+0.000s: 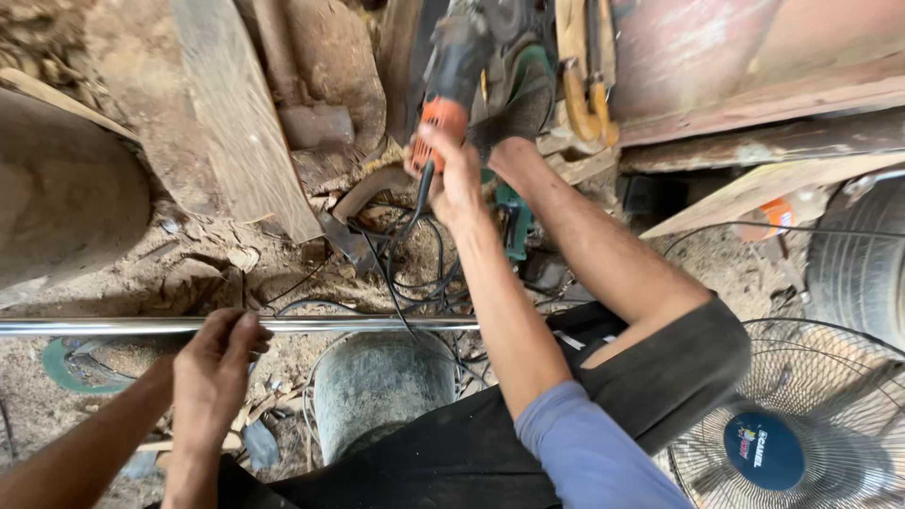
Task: The person shapes a wooden piece using a belt sander, then switches to an angle grinder to smooth the surface. The person holds the wood with both hands, rotates it to sand different edges, and later uses the angle grinder on the flat face.
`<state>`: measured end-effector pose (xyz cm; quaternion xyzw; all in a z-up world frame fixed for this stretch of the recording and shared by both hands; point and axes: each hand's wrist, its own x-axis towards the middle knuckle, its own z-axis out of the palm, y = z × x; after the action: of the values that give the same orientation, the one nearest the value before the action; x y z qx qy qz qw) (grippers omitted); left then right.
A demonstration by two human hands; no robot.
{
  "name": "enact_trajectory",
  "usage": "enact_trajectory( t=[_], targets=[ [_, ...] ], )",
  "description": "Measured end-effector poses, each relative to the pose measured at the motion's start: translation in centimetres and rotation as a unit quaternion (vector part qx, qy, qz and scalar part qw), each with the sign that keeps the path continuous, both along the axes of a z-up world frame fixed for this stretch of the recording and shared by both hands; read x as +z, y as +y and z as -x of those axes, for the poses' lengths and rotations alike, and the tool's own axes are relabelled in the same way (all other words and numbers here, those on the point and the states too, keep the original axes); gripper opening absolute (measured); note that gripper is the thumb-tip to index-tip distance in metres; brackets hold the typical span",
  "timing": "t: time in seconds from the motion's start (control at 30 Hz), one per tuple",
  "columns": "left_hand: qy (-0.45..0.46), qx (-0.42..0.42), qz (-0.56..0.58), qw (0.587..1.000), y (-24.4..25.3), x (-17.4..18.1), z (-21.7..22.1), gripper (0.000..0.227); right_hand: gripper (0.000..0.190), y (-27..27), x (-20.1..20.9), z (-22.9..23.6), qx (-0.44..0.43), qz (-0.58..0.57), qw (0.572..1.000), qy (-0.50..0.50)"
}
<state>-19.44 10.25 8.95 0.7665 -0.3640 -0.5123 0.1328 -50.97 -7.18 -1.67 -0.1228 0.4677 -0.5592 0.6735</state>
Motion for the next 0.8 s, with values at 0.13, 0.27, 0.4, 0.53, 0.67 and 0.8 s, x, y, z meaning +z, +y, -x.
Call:
enact_trajectory(
  t=[0.13,0.27,0.4,0.53,0.67,0.8],
  targets=[
    [0.061,0.012,0.096,0.993,0.2,3.6,2.4,0.039,0.038,2.0,5.2,-2.6,0.035,0.022,0.999,0.004],
    [0.130,0.024,0.152,0.979,0.1,5.5,3.2,0.045,0.036,5.4,9.2,-4.0,0.112,0.104,0.988,0.033],
    [0.266,0.026,0.184,0.946,-1.0,5.6,3.4,0.056,0.043,8.5,13.0,-6.1,0.190,0.099,0.977,-0.007],
    [0.548,0.098,0.171,0.813,-2.2,3.3,3.5,0.071,0.049,12.4,15.2,-6.5,0.345,0.076,0.931,-0.093],
    [0.645,0.183,0.120,0.733,-1.7,1.2,3.2,0.085,0.053,16.0,14.6,-6.8,0.474,0.057,0.875,-0.082],
    [0.667,0.216,0.103,0.706,1.7,-0.8,2.9,0.091,0.068,17.4,10.8,-6.8,0.641,0.002,0.767,0.029]
  ],
)
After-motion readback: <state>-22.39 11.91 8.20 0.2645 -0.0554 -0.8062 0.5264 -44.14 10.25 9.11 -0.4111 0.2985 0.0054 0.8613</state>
